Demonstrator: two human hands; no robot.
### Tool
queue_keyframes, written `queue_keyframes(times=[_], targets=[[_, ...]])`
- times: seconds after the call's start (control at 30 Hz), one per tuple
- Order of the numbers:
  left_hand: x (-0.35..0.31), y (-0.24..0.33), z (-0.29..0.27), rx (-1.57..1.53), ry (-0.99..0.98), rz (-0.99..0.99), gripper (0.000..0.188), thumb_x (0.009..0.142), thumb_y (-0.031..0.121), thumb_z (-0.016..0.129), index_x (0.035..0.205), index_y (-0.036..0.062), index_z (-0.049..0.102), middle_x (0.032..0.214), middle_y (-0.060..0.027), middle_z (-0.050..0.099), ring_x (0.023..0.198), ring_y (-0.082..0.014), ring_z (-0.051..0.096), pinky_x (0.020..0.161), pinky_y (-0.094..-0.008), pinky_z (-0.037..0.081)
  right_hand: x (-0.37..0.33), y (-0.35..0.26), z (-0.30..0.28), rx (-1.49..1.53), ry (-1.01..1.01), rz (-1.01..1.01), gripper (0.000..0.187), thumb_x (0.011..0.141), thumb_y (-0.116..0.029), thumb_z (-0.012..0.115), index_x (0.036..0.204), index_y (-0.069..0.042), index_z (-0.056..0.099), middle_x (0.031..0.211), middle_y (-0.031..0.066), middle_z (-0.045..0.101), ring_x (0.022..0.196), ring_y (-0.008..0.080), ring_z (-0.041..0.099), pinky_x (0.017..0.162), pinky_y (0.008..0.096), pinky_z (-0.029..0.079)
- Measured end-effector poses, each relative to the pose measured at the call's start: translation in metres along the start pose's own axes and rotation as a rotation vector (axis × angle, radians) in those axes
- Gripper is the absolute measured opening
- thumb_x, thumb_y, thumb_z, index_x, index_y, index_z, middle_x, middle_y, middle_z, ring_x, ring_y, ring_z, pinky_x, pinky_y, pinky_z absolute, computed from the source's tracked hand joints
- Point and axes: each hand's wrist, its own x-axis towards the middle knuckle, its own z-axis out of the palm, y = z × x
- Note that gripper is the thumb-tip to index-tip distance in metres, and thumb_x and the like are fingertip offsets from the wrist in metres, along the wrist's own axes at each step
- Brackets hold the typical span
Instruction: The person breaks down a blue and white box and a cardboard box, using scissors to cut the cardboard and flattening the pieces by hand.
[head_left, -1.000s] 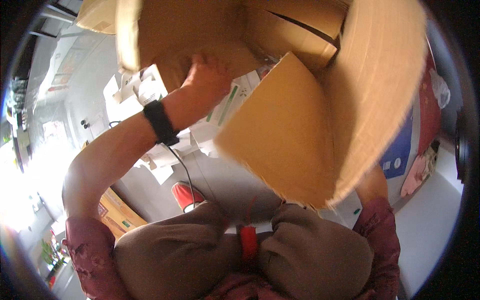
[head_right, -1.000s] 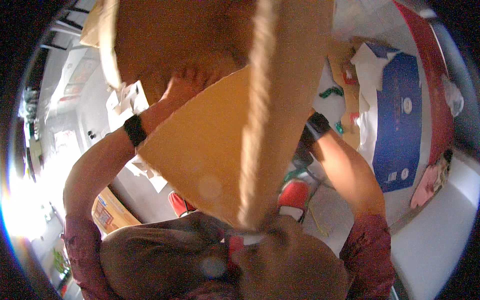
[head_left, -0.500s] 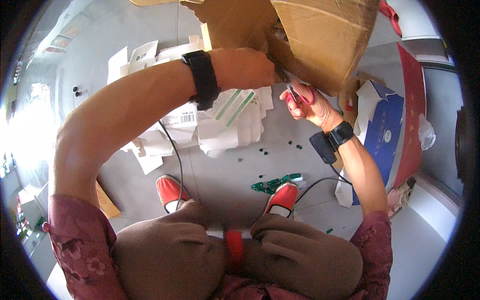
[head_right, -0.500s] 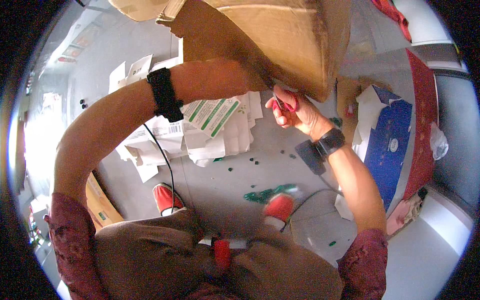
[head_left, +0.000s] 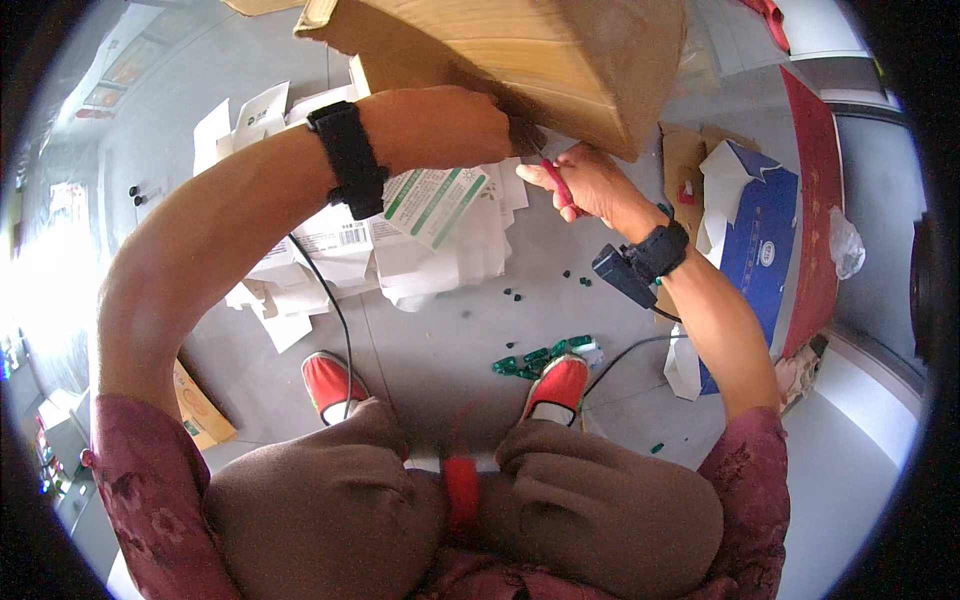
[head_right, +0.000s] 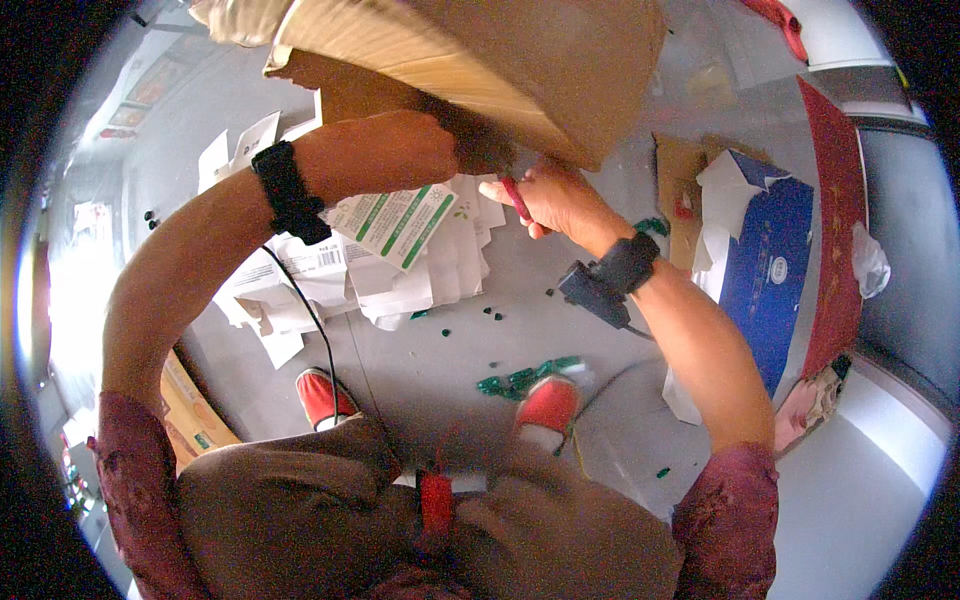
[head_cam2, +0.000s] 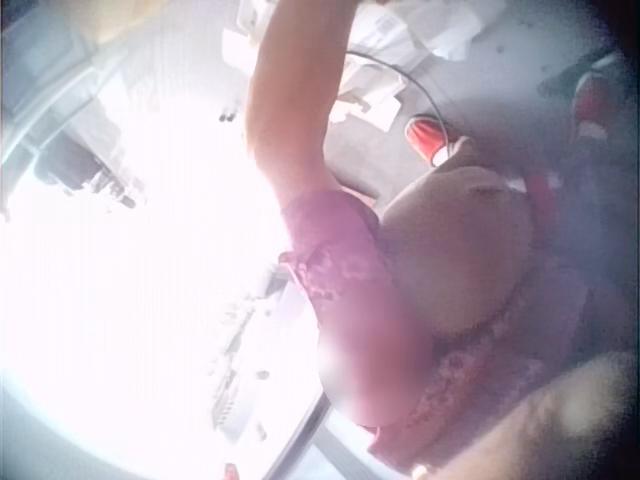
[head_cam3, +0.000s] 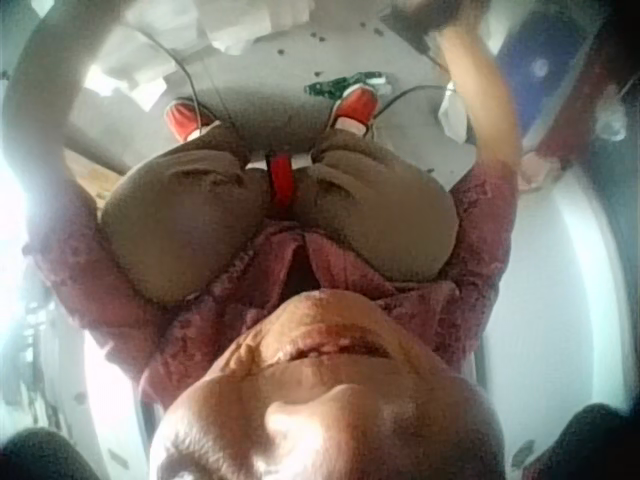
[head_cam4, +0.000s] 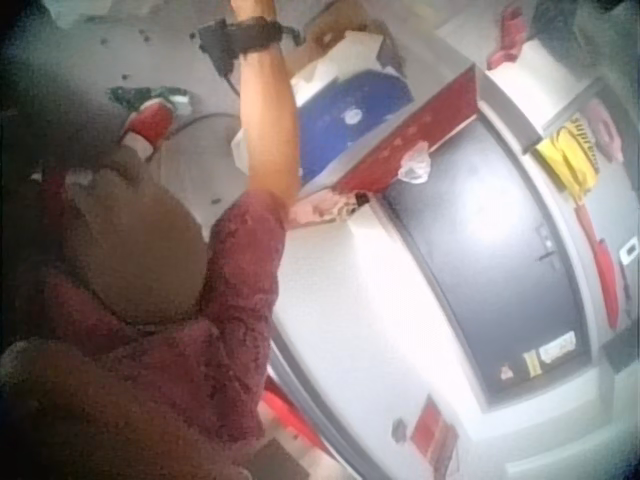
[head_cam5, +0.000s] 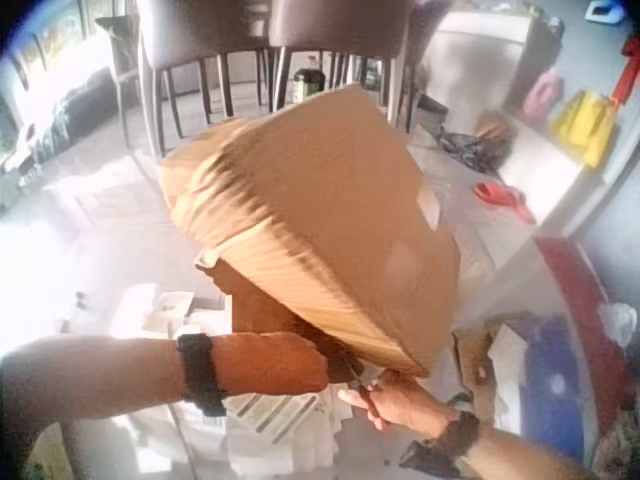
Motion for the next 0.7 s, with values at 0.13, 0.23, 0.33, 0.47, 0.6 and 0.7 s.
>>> queue_keyframes(times=[0.13, 0.23, 0.33, 0.47, 0.6, 0.7], targets=[[-0.003, 0.001, 0.01, 0.056, 0.077, -0.012, 0.009, 0.073, 0.006, 0.053, 0.071, 0.0019, 0.06, 0.069, -0.0101, 0.06, 0.071, -0.0281, 0.06, 0.063, -0.0341, 0.051, 0.0, 0.022, -0.008, 0.755, -0.125, -0.048, 0.04, 0.077, -0.039, 0.063, 0.073, 0.0, 0.055, 0.049, -0.0029, 0.043, 0.036, 0.0054, 0.036, 0.035, 0.0184, 0.025], [-0.003, 0.01, 0.005, 0.135, 0.051, -0.039, 0.008, 0.07, 0.005, 0.054, 0.066, 0.0023, 0.06, 0.069, -0.0102, 0.06, 0.069, -0.0275, 0.061, 0.061, -0.0342, 0.051, 0.001, 0.036, -0.017, 1.153, -0.31, -0.024, 0.042, 0.083, -0.037, 0.055, 0.081, 0.006, 0.054, 0.051, -0.005, 0.041, 0.038, 0.0033, 0.033, 0.036, 0.0186, 0.022], [-0.003, 0.011, 0.005, 0.19, 0.04, -0.054, 0.008, 0.068, 0.005, 0.055, 0.063, 0.0025, 0.061, 0.069, -0.0103, 0.06, 0.068, -0.0271, 0.061, 0.06, -0.0342, 0.051, 0.003, 0.047, -0.02, 1.37, -0.443, -0.077, 0.045, 0.084, -0.037, 0.054, 0.084, 0.008, 0.053, 0.053, -0.0057, 0.042, 0.039, 0.0022, 0.033, 0.037, 0.0188, 0.022], [0.001, -0.007, 0.031, 0.138, 0.237, 0.01, 0.008, 0.07, 0.006, 0.054, 0.069, 0.0046, 0.062, 0.073, -0.0093, 0.062, 0.071, -0.0258, 0.062, 0.062, -0.0337, 0.051, 0.003, 0.049, -0.008, 1.225, -0.526, -0.076, 0.045, 0.082, -0.043, 0.054, 0.086, 0.003, 0.055, 0.054, -0.0048, 0.044, 0.042, 0.0029, 0.039, 0.039, 0.0176, 0.025], [0.011, -0.005, 0.036, 0.357, 0.719, 0.111, 0.01, 0.072, 0.007, 0.053, 0.075, 0.0058, 0.063, 0.077, -0.0094, 0.063, 0.074, -0.0255, 0.062, 0.063, -0.0343, 0.051, -0.003, 0.037, -0.008, 0.599, -0.244, -0.079, 0.052, 0.076, -0.055, 0.056, 0.082, -0.003, 0.055, 0.058, -0.0018, 0.05, 0.046, 0.0071, 0.045, 0.041, 0.0184, 0.034], [0.004, -0.003, 0.015, 0.16, -0.033, -0.117, 0.015, 0.075, 0.007, 0.053, 0.086, 0.0069, 0.062, 0.085, -0.0085, 0.063, 0.077, -0.0242, 0.062, 0.07, -0.0321, 0.05, -0.01, 0.025, -0.013, 0.266, -0.108, -0.079, 0.057, 0.07, -0.062, 0.056, 0.071, -0.005, 0.052, 0.053, 0.0002, 0.049, 0.044, 0.0094, 0.049, 0.039, 0.0223, 0.036]])
